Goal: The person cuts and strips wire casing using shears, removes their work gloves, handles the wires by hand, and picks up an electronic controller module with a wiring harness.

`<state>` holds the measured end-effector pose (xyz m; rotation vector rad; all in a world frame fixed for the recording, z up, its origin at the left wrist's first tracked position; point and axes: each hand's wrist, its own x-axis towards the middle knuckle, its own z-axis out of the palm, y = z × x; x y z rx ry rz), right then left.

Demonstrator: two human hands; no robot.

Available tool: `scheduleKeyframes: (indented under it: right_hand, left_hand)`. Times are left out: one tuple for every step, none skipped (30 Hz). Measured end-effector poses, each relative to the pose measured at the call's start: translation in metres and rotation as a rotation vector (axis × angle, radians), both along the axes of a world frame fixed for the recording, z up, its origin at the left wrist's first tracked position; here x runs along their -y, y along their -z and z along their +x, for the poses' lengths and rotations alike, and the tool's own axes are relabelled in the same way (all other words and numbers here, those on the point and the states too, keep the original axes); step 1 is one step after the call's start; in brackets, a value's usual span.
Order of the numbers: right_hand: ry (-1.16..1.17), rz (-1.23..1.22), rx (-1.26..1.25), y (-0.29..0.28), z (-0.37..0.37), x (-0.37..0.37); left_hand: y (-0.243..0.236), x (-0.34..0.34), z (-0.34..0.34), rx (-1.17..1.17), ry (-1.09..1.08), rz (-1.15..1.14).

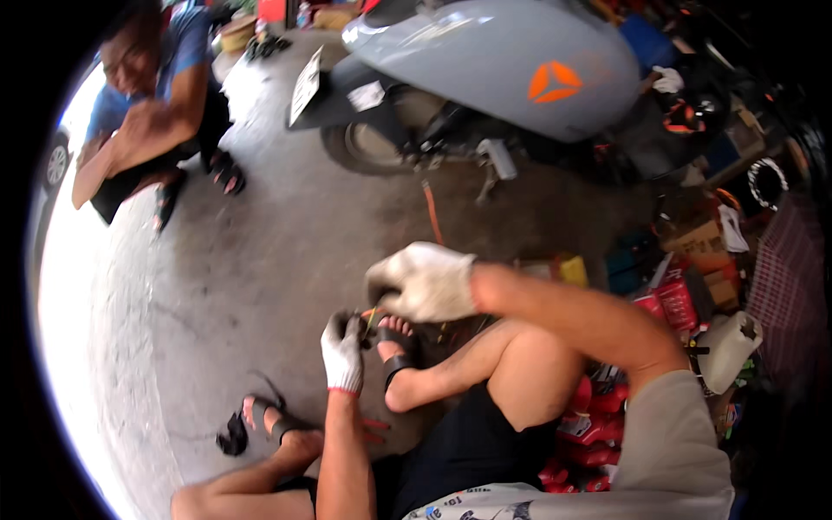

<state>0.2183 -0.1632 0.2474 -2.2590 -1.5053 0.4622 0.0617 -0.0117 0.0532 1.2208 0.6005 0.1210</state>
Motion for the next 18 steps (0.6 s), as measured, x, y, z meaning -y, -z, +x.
scheduleKeyframes:
  right_hand:
    - [0.019,-0.006,0.065,0.009,-0.015,-0.012]
    - [0.116,-0.100,-0.202,0.005,-0.034,-0.023]
    - [0.134,-0.085,-0.084,0.034,-0.041,-0.025]
    - [0.165,-0.092,-0.042,0.056,-0.049,-0.030]
    - [0.314,-0.118,-0.067,0.090,-0.058,-0.033]
    - [0.458,-0.137,-0.103,0.119,-0.066,-0.031]
    - [0.611,-0.046,-0.126,0.132,-0.073,-0.028]
    - [0.603,0.020,-0.105,0.148,-0.075,-0.022]
    - [0.603,0.056,-0.099,0.154,-0.077,-0.019]
    - [0.599,0.091,-0.094,0.156,-0.080,-0.018]
    - [0.644,0.220,-0.121,0.157,-0.085,-0.016]
    - [0.671,0.288,-0.136,0.159,-0.088,-0.014]
    - [0.695,0.358,-0.148,0.162,-0.090,-0.011]
    - [0.823,0.433,-0.250,0.166,-0.093,-0.010]
    - [0.948,0.507,-0.355,0.169,-0.095,-0.008]
    - [0.927,0.525,-0.361,0.170,-0.098,-0.003]
    - [0.913,0.471,-0.329,0.172,-0.098,-0.001]
    - [0.899,0.459,-0.393,0.174,-0.099,0.003]
  left_hand:
    - [-0.004,0.001,-0.005,0.016,-0.034,0.018]
    - [-0.004,-0.004,-0.012,0.015,-0.045,0.018]
    - [-0.011,-0.003,-0.013,0.015,-0.035,0.019]
    - [-0.010,-0.002,-0.012,0.050,-0.059,-0.007]
    - [-0.009,0.001,-0.009,0.077,-0.078,-0.033]
    - [-0.009,0.004,-0.006,0.080,-0.051,-0.043]
    - [-0.006,0.005,-0.006,0.068,-0.039,-0.047]
    - [-0.010,0.011,-0.001,0.059,-0.017,-0.035]
    - [-0.009,0.014,0.000,0.063,-0.005,-0.031]
    - [-0.008,0.016,0.002,0.058,-0.013,-0.044]
    - [-0.007,0.018,0.002,0.050,-0.022,-0.057]
    - [-0.006,0.020,0.002,0.049,-0.014,-0.025]
    - [-0.005,0.023,0.003,0.051,-0.005,-0.019]
    - [-0.002,0.027,0.004,0.063,0.017,0.014]
    - [0.002,0.030,0.004,0.074,0.037,0.047]
    - [0.006,0.033,0.002,0.067,0.050,0.092]
    - [0.009,0.035,0.001,0.091,0.059,0.090]
    - [0.012,0.037,0.001,0.088,0.071,0.083]
